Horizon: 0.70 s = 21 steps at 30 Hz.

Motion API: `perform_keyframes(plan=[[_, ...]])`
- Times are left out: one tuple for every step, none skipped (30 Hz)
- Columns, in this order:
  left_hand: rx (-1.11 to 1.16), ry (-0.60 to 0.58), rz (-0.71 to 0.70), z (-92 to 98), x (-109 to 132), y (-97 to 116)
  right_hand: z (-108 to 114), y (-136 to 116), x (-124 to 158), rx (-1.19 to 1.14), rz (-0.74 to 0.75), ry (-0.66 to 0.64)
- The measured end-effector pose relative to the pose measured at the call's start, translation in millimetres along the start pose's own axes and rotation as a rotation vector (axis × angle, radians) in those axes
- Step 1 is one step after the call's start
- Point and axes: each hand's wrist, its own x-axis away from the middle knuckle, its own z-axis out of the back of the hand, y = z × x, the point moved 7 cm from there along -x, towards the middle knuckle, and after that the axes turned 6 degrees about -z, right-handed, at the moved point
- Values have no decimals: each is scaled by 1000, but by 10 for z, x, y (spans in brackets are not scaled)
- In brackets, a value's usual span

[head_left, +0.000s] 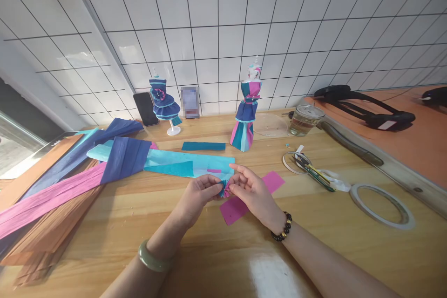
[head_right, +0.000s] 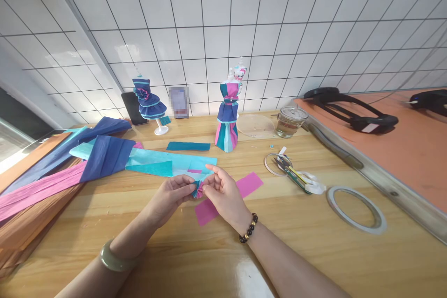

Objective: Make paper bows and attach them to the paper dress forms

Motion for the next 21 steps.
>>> perform_keyframes(plan=[[16, 8, 5, 0, 2, 5, 0, 9, -4, 4, 3, 0], [41, 14, 11, 1, 3, 9, 0, 16, -6, 6, 5, -1], [75, 23, 17, 4, 3, 11, 1, 22, -7, 6, 6, 0], [112, 31, 22, 7, 2, 11, 1, 25, -7, 7, 7, 1], [146, 36, 26, 10, 1, 9, -1, 28, -6, 7, 7, -1], [172, 39, 29, 13, -2, 6, -4, 29, -4, 7, 6, -5], [189, 41, 33, 16, -5, 1, -6, 29, -3, 6, 7, -8], [199, 42, 37, 20, -9, -5, -6, 26, -1, 1, 8, -9], [202, 43, 39, 24, -13, -11, -3, 22, 0, -10, 10, -7], [202, 43, 41, 29, -16, -16, 1, 18, 0, -25, 11, -5], [200, 43, 38, 34, -19, -19, 4, 15, 0, -41, 10, -4], [199, 43, 34, 38, -22, -19, 4, 13, 0, -55, 7, -8], [200, 41, 27, 42, -24, -18, 0, 12, 0, -64, 3, -15], [203, 38, 21, 43, -25, -15, -8, 13, 0, -67, -1, -25], [207, 34, 16, 43, -25, -12, -17, 17, 1, -63, -5, -34], [213, 30, 12, 41, -25, -8, -26, 22, 2, -54, -10, -39], [217, 26, 9, 38, -23, -6, -32, 28, 3, -43, -12, -41], [221, 25, 8, 36, -22, -5, -35, 35, 5, -29, -13, -39], [223, 27, 7, 36, -21, -5, -36, 43, 7, -12, -12, -35], [224, 31, 9, 35, -19, -8, -35, 52, 8, 6, -11, -31], [225, 36, 12, 36, -18, -13, -34, 59, 8, 23, -8, -28]])
